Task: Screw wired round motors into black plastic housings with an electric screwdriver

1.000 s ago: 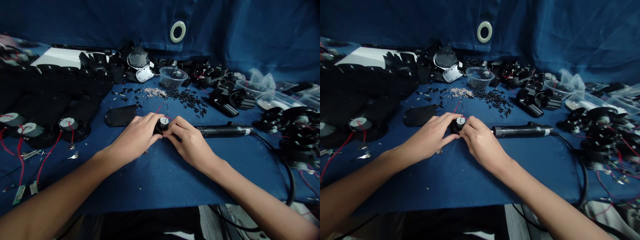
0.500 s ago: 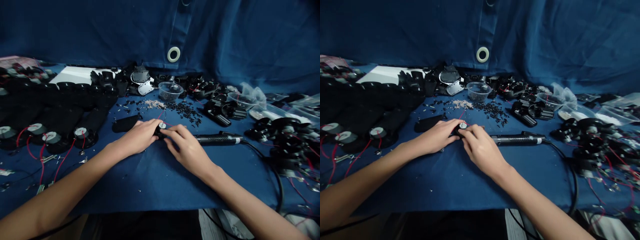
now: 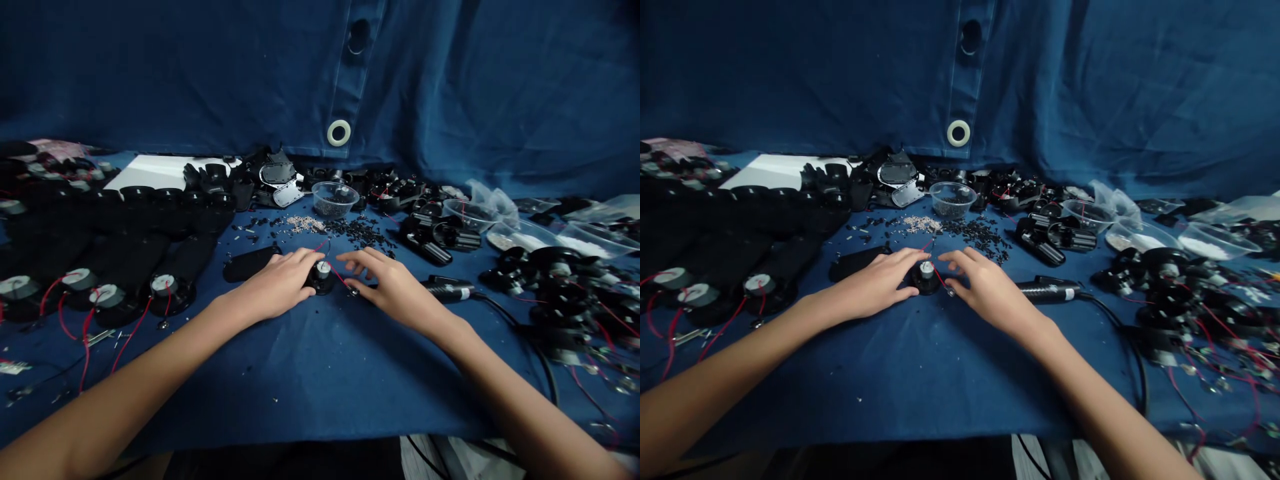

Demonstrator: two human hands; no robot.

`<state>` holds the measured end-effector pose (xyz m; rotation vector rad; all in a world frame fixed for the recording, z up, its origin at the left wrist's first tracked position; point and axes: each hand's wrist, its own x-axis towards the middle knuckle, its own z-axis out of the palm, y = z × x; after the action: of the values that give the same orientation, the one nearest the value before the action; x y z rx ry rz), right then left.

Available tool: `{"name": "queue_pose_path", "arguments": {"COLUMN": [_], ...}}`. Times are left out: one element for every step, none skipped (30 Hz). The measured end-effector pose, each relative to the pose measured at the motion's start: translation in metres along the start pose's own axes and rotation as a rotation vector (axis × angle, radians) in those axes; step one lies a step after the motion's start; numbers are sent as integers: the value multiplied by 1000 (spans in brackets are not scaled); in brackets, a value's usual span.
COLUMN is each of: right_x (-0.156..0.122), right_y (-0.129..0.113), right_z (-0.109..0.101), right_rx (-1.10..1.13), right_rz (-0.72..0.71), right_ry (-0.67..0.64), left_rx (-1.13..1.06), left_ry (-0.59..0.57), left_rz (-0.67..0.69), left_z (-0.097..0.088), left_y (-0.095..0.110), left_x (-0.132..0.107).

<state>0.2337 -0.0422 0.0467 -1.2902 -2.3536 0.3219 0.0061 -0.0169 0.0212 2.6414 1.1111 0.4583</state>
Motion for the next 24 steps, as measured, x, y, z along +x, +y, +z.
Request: {"name": "queue_pose_path", "arguments": {"right_x": [1, 2, 3, 4, 5, 6, 6, 6, 6, 6, 5, 5, 5, 6, 7, 8, 11, 13, 16, 19, 22, 24, 25, 25], "right_y": [0, -1, -2, -3, -4, -6, -9, -11, -14, -16, -18, -19, -18, -17, -15, -12, -8, -4, -1, 1, 2, 2, 0, -4], "right_z": [1, 1, 1, 1, 1, 2, 3, 4, 6, 8, 9, 11, 11, 12, 11, 10, 9, 7, 6, 5, 4, 4, 4, 5], "right_rx": [2, 1, 1, 6, 17, 36, 68, 113, 165, 210, 242, 258, 258, 245, 229, 211, 192, 172, 151, 127, 103, 81, 62, 53], "right_rz": [-34, -65, -91, -111, -122, -116, -86, -34, 28, 90, 141, 176, 196, 206, 212, 216, 212, 200, 181, 157, 129, 102, 84, 80], "right_ry": [-8, -17, -23, -21, -13, 9, 41, 72, 93, 96, 82, 59, 36, 25, 31, 47, 68, 84, 96, 101, 110, 135, 186, 261], "left_rx": [3, 4, 0, -12, -34, -65, -103, -140, -171, -188, -191, -181, -162, -138, -118, -108, -112, -134, -172, -224, -289, -365, -455, -556], "left_ry": [11, 25, 46, 75, 113, 158, 204, 240, 263, 267, 255, 235, 215, 201, 191, 182, 178, 170, 158, 146, 132, 120, 110, 101], "left_rz": [-4, -9, -16, -28, -46, -70, -97, -128, -159, -187, -211, -231, -244, -249, -249, -248, -250, -254, -262, -274, -292, -315, -342, -376], "left_z": [-1, -2, -3, -4, -6, -7, -9, -11, -13, -15, -17, -19, -20, -22, -24, -25, -27, -28, -29, -31, -32, -33, -35, -37], "left_y": [1, 1, 2, 2, 2, 3, 3, 4, 4, 5, 5, 6, 6, 6, 6, 5, 5, 5, 6, 7, 9, 11, 15, 19], "left_x": [-1, -1, -1, 0, 2, 6, 10, 15, 21, 27, 32, 36, 39, 40, 41, 41, 40, 38, 37, 36, 35, 34, 34, 34]}}
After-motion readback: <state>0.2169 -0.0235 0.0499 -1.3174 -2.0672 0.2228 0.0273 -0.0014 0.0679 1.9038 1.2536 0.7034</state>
